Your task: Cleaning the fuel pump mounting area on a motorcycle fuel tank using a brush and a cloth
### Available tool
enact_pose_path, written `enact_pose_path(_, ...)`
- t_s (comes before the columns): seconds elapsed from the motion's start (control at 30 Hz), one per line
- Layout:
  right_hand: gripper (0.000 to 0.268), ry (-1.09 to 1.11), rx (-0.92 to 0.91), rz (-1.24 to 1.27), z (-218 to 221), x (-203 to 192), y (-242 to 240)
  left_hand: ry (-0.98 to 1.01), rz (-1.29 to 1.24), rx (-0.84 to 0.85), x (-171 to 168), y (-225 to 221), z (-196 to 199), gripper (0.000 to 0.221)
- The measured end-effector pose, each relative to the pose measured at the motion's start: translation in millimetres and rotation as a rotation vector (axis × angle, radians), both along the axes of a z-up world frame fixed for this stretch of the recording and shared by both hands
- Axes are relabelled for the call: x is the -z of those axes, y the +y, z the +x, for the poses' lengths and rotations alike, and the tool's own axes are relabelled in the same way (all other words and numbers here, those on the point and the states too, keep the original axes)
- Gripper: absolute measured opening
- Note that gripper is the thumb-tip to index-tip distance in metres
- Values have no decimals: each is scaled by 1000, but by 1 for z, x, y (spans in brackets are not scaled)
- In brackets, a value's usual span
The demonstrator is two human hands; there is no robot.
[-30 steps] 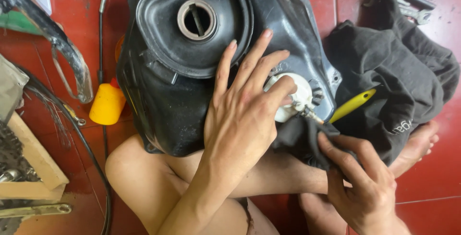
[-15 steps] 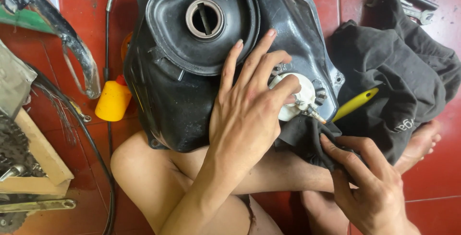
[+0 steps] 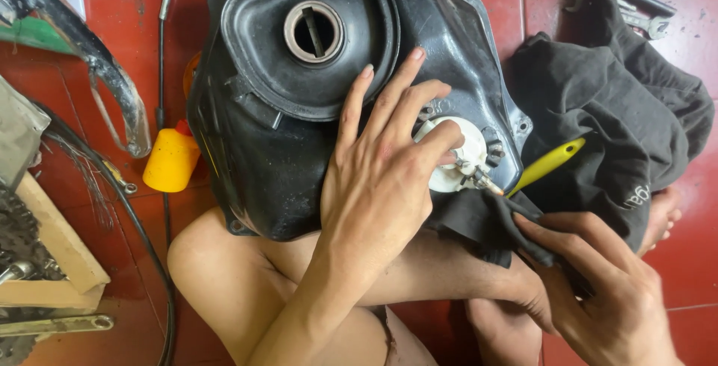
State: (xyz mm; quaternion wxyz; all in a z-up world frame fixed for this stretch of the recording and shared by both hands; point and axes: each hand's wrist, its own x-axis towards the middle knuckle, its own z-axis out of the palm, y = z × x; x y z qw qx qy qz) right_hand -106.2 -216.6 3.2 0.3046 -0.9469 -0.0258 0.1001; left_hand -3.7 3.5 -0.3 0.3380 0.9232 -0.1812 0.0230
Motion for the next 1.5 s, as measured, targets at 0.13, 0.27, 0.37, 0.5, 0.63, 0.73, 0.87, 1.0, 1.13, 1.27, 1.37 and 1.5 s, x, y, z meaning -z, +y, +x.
enact_pose_path(0.13,42,6,101,9,-5,-1,1,29,-16,3,1,1,0,5)
enact_pose_path(0.27,47,-44,37,69,-3,1,8,27,-8,7,-1,1,0,6)
enact_pose_path(0.37,48,-148,-46,59,2,16,13,12,3,7,-1,1,0,6)
enact_pose_path(0.5,55,-39,-53,-20,4,8,6,18,-4,2,0,1,0,6)
enact_pose_path(0.63,55,-158,-72,-49,-6,20,4,17,-7,5,-1,0,1,6)
enact_pose_path(0.73,49,-189,-125,5,-11,13,12,21,-7,4,-2,2,-1,7)
enact_pose_path(0.87,53,-314,-142,51,-9,10,30,19,7,9,-4,3,-1,8)
enact_pose_path(1.0,49,-281,-177,-62,-3,12,21,-21,9,0,-4,2,-2,4)
enact_pose_path(1.13,53,-240,-205,41,-10,15,17,-24,18,-12,-8,2,-2,10)
enact_pose_path(1.27,54,-306,-128,10,-3,33,26,-44,-6,1,-11,5,-2,25)
enact_pose_path(1.37,46,-288,-86,17,-8,38,29,-56,-78,26,-8,9,-3,52)
enact_pose_path(1.5,46,-273,-131,74,-10,49,14,98,-235,70,-15,28,5,49)
